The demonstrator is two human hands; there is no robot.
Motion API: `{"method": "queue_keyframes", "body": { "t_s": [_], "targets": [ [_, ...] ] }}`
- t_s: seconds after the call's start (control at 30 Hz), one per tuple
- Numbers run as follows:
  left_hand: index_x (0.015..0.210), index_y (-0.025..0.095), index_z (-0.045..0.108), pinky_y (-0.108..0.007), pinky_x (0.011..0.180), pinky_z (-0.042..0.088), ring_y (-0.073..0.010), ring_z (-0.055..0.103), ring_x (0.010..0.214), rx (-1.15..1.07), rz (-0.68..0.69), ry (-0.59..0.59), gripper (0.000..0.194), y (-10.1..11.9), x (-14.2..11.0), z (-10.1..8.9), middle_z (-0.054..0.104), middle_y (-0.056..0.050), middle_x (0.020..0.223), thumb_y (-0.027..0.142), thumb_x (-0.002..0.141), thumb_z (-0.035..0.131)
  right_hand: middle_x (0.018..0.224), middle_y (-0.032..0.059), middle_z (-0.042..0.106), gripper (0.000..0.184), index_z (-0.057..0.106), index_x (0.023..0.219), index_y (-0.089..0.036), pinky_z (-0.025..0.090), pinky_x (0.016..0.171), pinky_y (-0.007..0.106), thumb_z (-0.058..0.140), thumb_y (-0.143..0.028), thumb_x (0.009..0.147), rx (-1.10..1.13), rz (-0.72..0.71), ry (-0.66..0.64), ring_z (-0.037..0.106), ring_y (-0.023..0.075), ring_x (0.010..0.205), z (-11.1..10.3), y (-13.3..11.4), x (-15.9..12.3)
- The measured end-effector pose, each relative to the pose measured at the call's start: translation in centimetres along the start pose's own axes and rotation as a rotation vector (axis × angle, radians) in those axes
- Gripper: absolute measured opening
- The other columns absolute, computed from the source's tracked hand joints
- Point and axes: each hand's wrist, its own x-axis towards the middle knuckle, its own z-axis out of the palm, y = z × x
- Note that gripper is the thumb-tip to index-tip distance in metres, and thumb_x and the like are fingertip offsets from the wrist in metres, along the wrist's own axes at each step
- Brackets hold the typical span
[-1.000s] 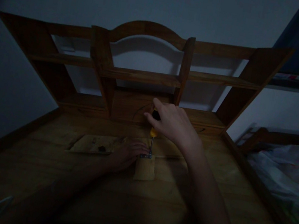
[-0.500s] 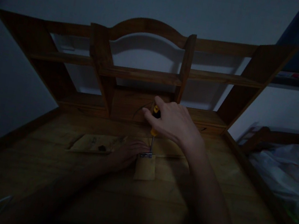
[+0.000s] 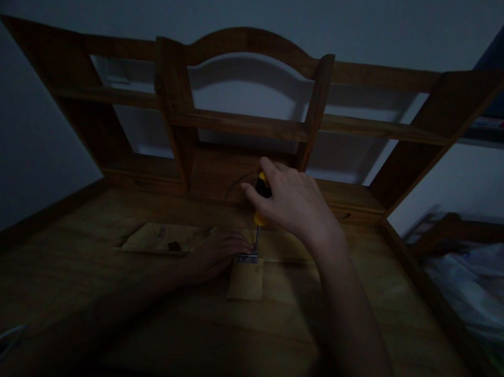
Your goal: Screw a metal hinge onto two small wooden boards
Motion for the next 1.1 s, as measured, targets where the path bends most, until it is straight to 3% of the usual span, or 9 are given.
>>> {"method": "queue_keyframes", "body": {
  "t_s": [0.2, 0.37, 0.57, 0.77, 0.93, 1.1],
  "targets": [
    [0.131, 0.023, 0.054, -0.045, 0.110, 0.039, -0.0224, 0.050, 0.126, -0.015, 0.009, -0.021, 0.038, -0.02, -0.01, 0.23, 0.060, -0.007, 0.132, 0.021, 0.100, 0.033, 0.092, 0.0070, 0.065, 0.029, 0.053, 0.110, -0.018, 0.039, 0.069, 0.032, 0.051, -0.042, 0.094, 0.079, -0.032, -0.011, 0.061, 0.0238, 0.083, 0.31, 0.52, 0.11],
    [0.131, 0.022, 0.054, -0.044, 0.110, 0.039, -0.0225, 0.050, 0.126, -0.012, 0.027, -0.032, 0.038, -0.12, 0.01, 0.30, 0.060, -0.008, 0.131, 0.022, 0.100, 0.031, 0.108, 0.0066, 0.061, 0.028, 0.049, 0.110, -0.020, 0.042, 0.083, 0.032, 0.055, -0.023, 0.082, 0.255, -0.088, -0.048, 0.058, 0.0222, 0.098, -0.02, 0.47, -0.06],
    [0.129, 0.022, 0.055, -0.042, 0.110, 0.039, -0.0214, 0.051, 0.124, 0.017, 0.032, -0.024, 0.037, -0.06, 0.12, 0.30, 0.061, -0.008, 0.129, 0.024, 0.101, 0.031, 0.100, 0.0075, 0.062, 0.027, 0.050, 0.107, -0.019, 0.041, 0.075, 0.033, 0.052, -0.041, 0.092, 0.153, -0.055, -0.020, 0.059, 0.0233, 0.088, 0.33, 0.35, 0.05],
    [0.130, 0.023, 0.055, -0.045, 0.108, 0.040, -0.0228, 0.051, 0.124, 0.012, 0.035, -0.011, 0.038, -0.15, 0.03, 0.36, 0.061, -0.009, 0.129, 0.023, 0.100, 0.031, 0.106, 0.0073, 0.060, 0.022, 0.051, 0.106, -0.019, 0.041, 0.079, 0.032, 0.053, -0.026, 0.085, 0.149, -0.097, -0.020, 0.058, 0.0224, 0.093, 0.25, 0.27, 0.23],
    [0.130, 0.022, 0.055, -0.044, 0.109, 0.039, -0.0230, 0.051, 0.124, -0.004, 0.034, -0.019, 0.038, -0.19, 0.05, 0.47, 0.061, -0.009, 0.129, 0.023, 0.100, 0.031, 0.099, 0.0062, 0.062, 0.023, 0.055, 0.100, -0.020, 0.040, 0.075, 0.032, 0.051, -0.042, 0.093, 0.114, -0.062, 0.003, 0.060, 0.0229, 0.088, 0.05, 0.20, 0.18],
    [0.130, 0.022, 0.055, -0.043, 0.109, 0.039, -0.0225, 0.051, 0.124, 0.007, 0.034, -0.021, 0.036, -0.11, 0.07, 0.42, 0.061, -0.008, 0.129, 0.024, 0.101, 0.033, 0.105, 0.0059, 0.059, 0.013, 0.055, 0.098, -0.020, 0.039, 0.073, 0.030, 0.052, -0.024, 0.086, 0.104, -0.098, 0.018, 0.058, 0.0196, 0.085, 0.11, 0.33, 0.27]
  ]
}}
